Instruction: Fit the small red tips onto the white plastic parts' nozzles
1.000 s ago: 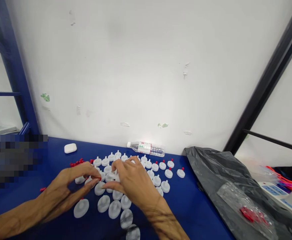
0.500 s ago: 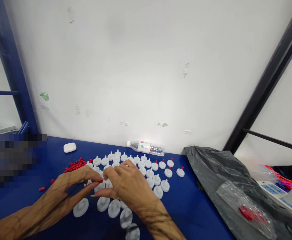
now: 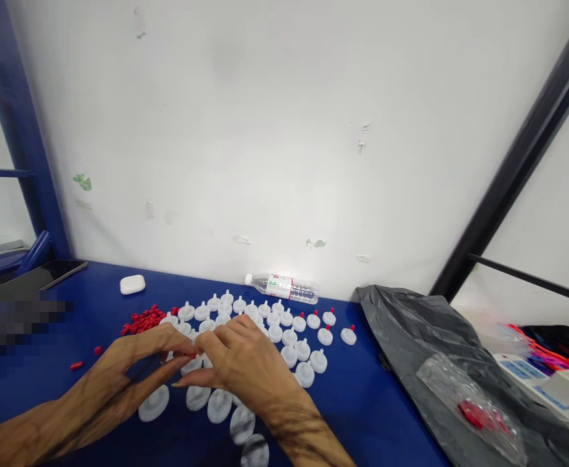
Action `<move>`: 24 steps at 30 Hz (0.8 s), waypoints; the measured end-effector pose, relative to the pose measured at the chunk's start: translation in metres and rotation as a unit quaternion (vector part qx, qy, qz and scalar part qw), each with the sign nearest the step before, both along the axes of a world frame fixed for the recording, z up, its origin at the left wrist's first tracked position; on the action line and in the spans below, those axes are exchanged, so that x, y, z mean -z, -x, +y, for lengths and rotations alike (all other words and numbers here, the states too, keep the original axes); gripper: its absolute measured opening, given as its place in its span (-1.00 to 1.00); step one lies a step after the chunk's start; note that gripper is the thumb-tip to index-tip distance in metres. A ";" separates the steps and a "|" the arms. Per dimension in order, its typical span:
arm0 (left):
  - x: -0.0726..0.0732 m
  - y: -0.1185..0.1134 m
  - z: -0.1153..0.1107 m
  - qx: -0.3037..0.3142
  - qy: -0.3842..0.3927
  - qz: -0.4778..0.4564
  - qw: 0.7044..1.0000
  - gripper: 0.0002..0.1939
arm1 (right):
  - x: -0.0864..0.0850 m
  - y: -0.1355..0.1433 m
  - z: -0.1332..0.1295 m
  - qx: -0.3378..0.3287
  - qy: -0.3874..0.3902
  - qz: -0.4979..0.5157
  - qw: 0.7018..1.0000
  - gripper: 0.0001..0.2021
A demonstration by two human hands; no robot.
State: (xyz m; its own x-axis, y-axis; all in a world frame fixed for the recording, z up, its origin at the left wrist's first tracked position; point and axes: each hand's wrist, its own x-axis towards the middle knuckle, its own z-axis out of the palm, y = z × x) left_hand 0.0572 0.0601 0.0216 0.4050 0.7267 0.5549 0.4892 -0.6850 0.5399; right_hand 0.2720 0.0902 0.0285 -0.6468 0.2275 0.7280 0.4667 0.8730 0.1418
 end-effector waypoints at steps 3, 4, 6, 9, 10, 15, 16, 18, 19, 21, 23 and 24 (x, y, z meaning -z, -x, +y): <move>0.000 0.002 0.002 -0.010 -0.003 -0.015 1.000 -0.85 | -0.002 -0.001 -0.003 -0.003 0.025 0.004 1.000 -0.73; 0.000 0.002 0.003 -0.013 -0.003 -0.018 1.000 -0.86 | -0.003 -0.001 -0.004 0.002 0.038 0.001 0.999 -0.74; 0.001 0.004 0.006 -0.013 -0.008 -0.019 1.000 -0.86 | -0.005 -0.002 -0.005 0.014 0.055 -0.009 0.998 -0.79; 0.002 0.006 0.010 -0.015 -0.020 -0.012 1.000 -0.88 | -0.006 -0.003 -0.005 0.025 0.041 -0.021 0.999 -0.80; 0.003 0.006 0.011 -0.016 -0.030 -0.008 0.999 -0.89 | -0.005 -0.003 -0.004 0.028 0.031 -0.024 0.999 -0.79; 0.005 0.011 0.016 -0.007 -0.152 0.015 0.988 -0.78 | -0.002 -0.002 -0.004 0.032 0.038 -0.033 0.998 -0.72; 0.006 0.012 0.016 -0.008 -0.164 0.028 0.986 -0.75 | -0.001 -0.002 -0.004 0.030 0.045 -0.031 0.998 -0.69; 0.008 0.012 0.018 -0.008 -0.164 0.051 0.985 -0.73 | 0.000 -0.001 -0.005 0.030 0.045 -0.023 0.998 -0.64; 0.010 0.012 0.019 -0.006 -0.163 0.057 0.985 -0.74 | 0.001 0.000 -0.006 0.031 0.040 -0.020 0.999 -0.62; 0.014 0.012 0.020 -0.004 -0.170 0.065 0.983 -0.74 | 0.002 0.001 -0.008 0.035 0.031 -0.022 0.999 -0.59; 0.018 0.013 0.021 -0.004 -0.192 0.075 0.979 -0.71 | 0.001 0.003 -0.010 0.047 0.028 -0.032 0.998 -0.58; 0.020 0.013 0.022 -0.004 -0.206 0.082 0.975 -0.67 | 0.001 0.005 -0.011 0.054 0.024 -0.039 0.997 -0.58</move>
State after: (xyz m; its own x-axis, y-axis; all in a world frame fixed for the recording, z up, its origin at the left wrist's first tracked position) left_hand 0.0442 0.0822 0.0016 0.5076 0.4601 0.7284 0.5524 -0.8226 0.1347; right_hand 0.2675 0.0796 0.0273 -0.6710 0.3322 0.6628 0.5472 0.8251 0.1405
